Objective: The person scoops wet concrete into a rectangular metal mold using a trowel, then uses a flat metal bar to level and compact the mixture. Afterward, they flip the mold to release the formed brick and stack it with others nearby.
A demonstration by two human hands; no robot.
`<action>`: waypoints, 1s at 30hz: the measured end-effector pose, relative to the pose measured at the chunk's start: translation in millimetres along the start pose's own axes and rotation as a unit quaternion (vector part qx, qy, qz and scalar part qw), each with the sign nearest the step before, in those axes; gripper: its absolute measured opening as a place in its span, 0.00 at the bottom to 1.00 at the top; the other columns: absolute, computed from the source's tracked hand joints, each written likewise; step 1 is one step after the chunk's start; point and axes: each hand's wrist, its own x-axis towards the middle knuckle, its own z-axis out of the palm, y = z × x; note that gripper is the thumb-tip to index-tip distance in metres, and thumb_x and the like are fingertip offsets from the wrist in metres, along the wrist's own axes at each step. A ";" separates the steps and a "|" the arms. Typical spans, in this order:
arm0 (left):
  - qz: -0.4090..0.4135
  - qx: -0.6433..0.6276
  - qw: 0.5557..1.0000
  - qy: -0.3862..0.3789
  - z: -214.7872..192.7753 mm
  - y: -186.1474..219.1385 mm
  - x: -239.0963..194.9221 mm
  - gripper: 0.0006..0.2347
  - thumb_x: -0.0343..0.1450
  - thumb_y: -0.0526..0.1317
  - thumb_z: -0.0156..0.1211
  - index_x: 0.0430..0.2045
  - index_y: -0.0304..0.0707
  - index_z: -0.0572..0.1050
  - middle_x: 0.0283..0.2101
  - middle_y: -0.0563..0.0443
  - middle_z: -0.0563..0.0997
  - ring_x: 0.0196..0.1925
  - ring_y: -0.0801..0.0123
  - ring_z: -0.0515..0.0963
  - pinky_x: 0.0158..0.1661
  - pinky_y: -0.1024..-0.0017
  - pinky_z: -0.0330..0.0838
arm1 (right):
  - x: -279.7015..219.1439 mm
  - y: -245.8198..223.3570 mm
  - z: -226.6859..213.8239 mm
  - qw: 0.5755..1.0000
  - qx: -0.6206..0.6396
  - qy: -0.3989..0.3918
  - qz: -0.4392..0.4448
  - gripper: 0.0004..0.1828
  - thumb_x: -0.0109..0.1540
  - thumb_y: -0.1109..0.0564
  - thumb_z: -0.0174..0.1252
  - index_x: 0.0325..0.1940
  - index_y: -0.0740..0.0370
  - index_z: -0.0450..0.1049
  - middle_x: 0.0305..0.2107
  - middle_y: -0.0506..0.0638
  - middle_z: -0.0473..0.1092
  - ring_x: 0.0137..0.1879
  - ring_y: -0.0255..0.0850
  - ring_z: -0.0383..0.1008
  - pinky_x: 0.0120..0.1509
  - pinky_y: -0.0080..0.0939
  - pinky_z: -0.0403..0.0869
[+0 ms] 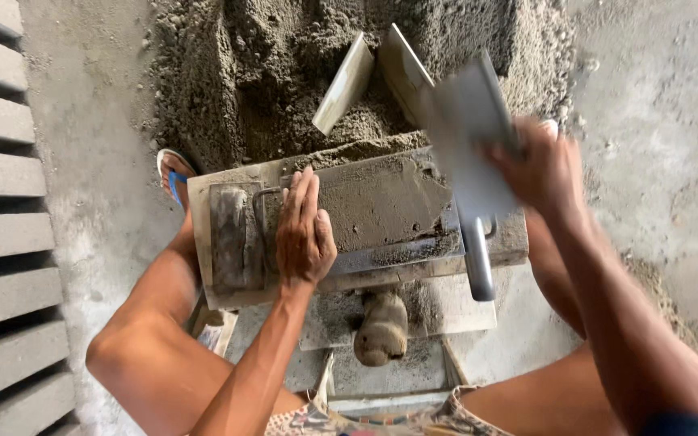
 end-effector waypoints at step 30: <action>0.384 -0.302 0.831 -0.265 188.3 417.3 -59.0 0.17 0.73 0.42 0.35 0.52 0.33 0.64 0.55 0.42 0.72 0.62 0.57 0.69 0.64 0.61 0.59 | -368.2 227.5 -63.2 0.671 0.240 0.378 0.590 0.07 0.64 0.55 0.54 0.33 0.49 0.64 0.22 0.39 0.58 0.19 0.29 0.50 0.10 0.35 0.47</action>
